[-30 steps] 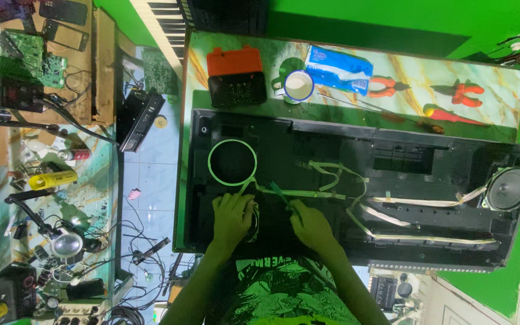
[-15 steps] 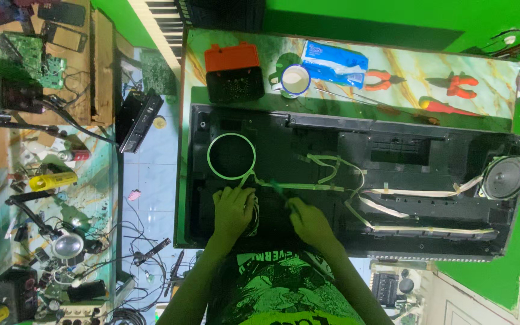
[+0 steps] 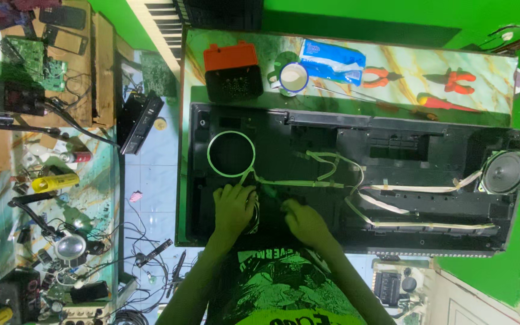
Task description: The person manipulates internal wires and circular speakers inside a large black electronic housing by hand and using a screwdriver. They arrange white ribbon cables, move one speaker into position, and work with small connector pins and multi-colored wires.
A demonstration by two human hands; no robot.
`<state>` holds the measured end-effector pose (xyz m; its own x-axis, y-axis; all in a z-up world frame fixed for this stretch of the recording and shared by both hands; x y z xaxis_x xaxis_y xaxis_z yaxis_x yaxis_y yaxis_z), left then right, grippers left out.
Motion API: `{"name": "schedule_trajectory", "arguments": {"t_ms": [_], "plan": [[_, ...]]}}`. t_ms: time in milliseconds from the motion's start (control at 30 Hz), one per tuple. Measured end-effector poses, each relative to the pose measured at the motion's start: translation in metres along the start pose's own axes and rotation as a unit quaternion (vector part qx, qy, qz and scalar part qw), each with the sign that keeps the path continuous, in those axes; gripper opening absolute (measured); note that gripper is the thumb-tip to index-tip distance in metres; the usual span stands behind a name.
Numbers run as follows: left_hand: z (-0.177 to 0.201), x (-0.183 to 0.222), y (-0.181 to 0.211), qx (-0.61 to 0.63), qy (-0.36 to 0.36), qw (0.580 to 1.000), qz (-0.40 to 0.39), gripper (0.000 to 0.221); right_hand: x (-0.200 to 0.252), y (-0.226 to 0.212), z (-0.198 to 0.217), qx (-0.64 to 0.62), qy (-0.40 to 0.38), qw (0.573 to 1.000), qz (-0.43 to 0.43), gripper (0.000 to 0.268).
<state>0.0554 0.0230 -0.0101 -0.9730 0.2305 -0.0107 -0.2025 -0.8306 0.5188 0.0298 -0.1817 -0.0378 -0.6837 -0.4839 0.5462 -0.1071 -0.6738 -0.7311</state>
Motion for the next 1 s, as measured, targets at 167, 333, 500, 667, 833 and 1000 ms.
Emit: {"name": "schedule_trajectory", "arguments": {"t_ms": [167,333,500,667,833,1000], "plan": [[0.005,-0.002,0.003,0.014,-0.010,1.000,-0.005,0.017,-0.006,0.017,0.006,0.006,-0.001,0.993,-0.119,0.035],[0.014,0.000,0.008,0.013,0.027,0.999,-0.022,0.016,-0.003,-0.001,-0.027,0.074,-0.047,0.996,0.015,0.036],[0.012,0.002,0.007,0.032,0.004,0.999,-0.007,0.014,0.002,0.011,-0.022,0.031,-0.070,0.995,-0.067,0.036],[0.010,0.006,0.015,0.031,-0.016,0.999,-0.029,0.014,0.000,0.015,0.008,0.073,-0.014,0.994,-0.086,0.040],[0.013,0.014,0.016,0.047,-0.004,0.998,-0.036,0.012,0.011,0.011,-0.016,0.091,-0.022,0.996,0.006,0.036],[0.019,0.031,0.020,0.075,0.006,0.995,-0.065,0.018,0.025,0.009,-0.013,0.044,-0.021,0.999,0.002,0.037]]}}
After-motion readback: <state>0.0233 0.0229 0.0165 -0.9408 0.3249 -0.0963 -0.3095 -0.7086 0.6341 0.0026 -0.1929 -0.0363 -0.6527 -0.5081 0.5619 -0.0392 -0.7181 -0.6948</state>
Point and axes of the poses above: each hand's wrist, its own x-axis away from the middle knuckle, its own z-axis out of the back of the hand, y = z × x, the point moved 7 cm from there along -x, towards the middle knuckle, and after that the axes turned 14 degrees about -y, right-handed, at the moved point
